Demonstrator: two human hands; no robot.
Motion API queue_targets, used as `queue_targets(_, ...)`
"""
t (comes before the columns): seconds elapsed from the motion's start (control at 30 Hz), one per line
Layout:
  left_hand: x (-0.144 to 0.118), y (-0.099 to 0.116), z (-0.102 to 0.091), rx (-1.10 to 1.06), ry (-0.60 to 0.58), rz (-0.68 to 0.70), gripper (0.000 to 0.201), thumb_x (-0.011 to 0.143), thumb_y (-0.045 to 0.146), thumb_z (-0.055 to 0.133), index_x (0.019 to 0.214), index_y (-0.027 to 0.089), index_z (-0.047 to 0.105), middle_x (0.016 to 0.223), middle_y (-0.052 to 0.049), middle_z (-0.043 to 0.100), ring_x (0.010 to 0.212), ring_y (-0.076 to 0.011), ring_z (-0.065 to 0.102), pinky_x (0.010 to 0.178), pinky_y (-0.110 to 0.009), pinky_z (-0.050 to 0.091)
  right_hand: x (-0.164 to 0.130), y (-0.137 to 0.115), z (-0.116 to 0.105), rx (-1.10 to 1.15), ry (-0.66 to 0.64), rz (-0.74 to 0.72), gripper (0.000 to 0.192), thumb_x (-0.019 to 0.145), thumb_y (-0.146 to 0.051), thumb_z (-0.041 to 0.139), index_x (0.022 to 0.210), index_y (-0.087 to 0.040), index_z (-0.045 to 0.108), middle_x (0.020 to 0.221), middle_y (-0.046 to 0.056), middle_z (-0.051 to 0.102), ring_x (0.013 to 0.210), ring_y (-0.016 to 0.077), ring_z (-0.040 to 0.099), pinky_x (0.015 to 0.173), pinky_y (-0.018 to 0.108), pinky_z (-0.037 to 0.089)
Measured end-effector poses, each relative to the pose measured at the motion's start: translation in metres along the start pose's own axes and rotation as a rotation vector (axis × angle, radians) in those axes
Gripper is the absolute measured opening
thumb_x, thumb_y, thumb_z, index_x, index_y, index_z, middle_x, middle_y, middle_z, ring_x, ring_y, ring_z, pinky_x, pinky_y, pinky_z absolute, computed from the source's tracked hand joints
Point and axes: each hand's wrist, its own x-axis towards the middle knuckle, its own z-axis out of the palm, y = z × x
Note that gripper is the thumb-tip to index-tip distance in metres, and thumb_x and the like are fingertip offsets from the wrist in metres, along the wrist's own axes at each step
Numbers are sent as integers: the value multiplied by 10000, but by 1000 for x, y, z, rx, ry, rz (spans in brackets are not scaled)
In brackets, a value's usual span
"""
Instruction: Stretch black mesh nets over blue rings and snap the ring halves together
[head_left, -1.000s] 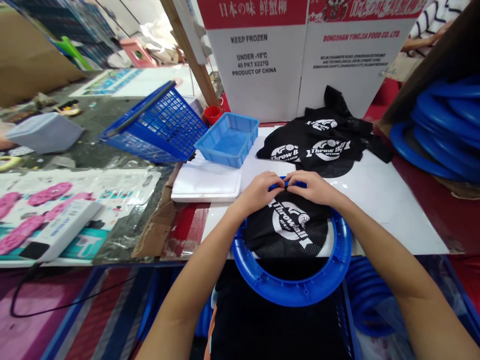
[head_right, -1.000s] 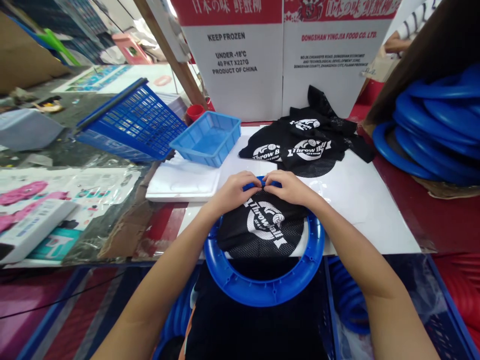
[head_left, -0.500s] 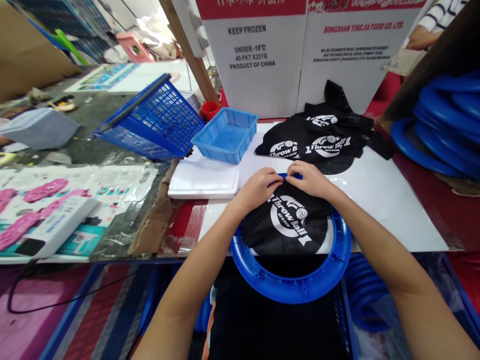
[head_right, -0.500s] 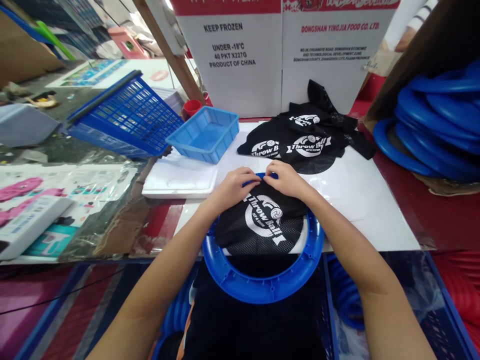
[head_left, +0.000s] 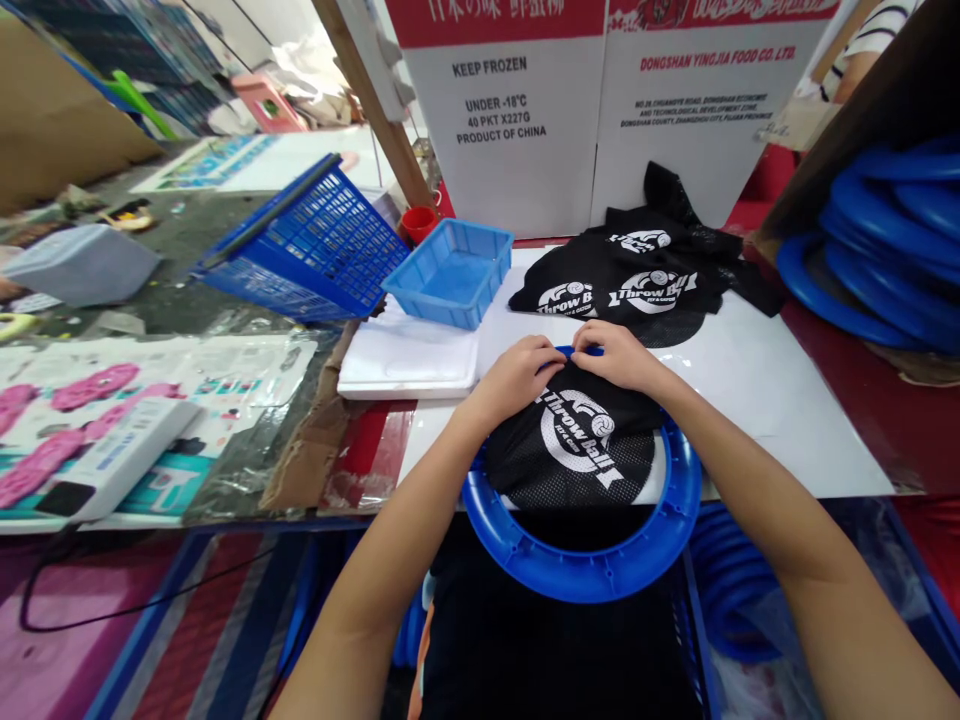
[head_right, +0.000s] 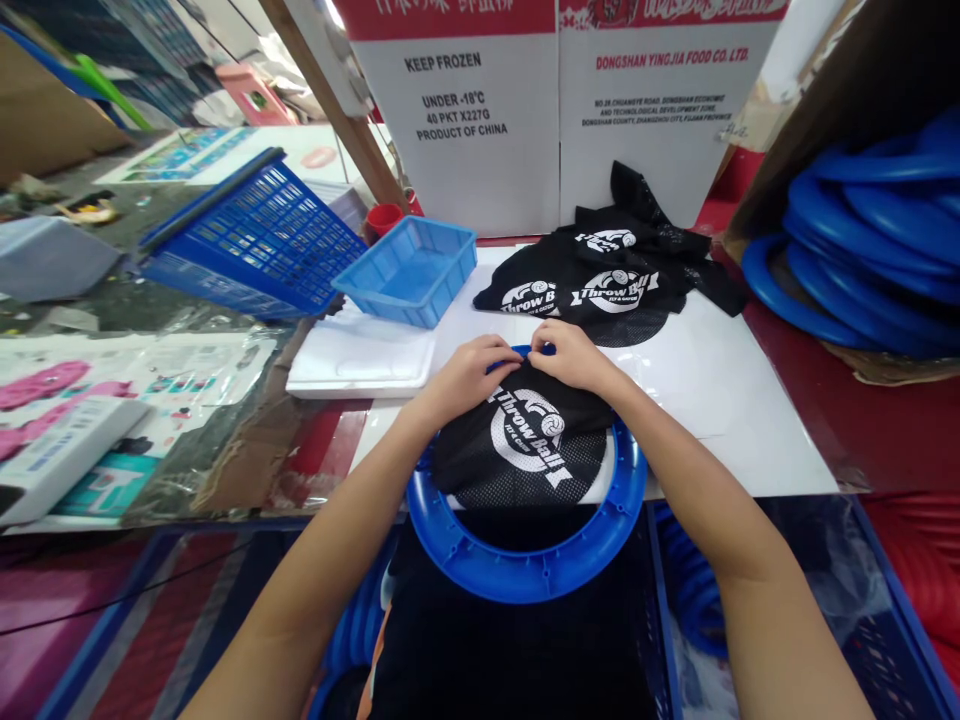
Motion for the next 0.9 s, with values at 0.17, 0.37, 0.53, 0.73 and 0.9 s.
queue_targets(0.17,5,2,-3,10,-63,-51,200,1022,138,599,1028,174,795,1001,-86,727,987,-249,702,950,-400,564,5,-6,0,-95,-34,37,152,816,-147,674,690,-214,623,823,19,645,822,198,623,839,343,491)
queue_targets(0.37,8,5,-10,52,-123,-35,124,997,195,641,1047,172,752,1002,-88,724,969,-253,686,915,-391,547,-6,-2,-27,-102,-66,66,136,882,-319,723,807,-208,704,913,52,695,897,232,651,871,375,508)
queue_targets(0.53,5,10,-15,158,-126,-140,165,1023,242,595,1038,196,753,1070,-109,753,1015,-282,704,913,-412,551,-15,13,-69,-190,-61,82,188,886,-396,740,832,-221,698,973,66,720,980,268,664,915,406,510)
queue_targets(0.73,-5,23,-27,239,-79,-410,495,973,170,572,1464,114,551,993,-144,768,959,-332,740,884,-466,582,-23,25,-106,-440,52,253,166,902,-346,713,827,-205,668,997,94,707,988,279,644,918,403,486)
queue_targets(0.9,-9,42,-48,-84,-296,-654,375,1000,229,533,1366,174,592,818,-47,747,543,-206,692,593,-336,587,-34,12,-122,-503,-138,504,234,921,-398,723,812,-211,634,904,74,712,849,246,646,743,346,459)
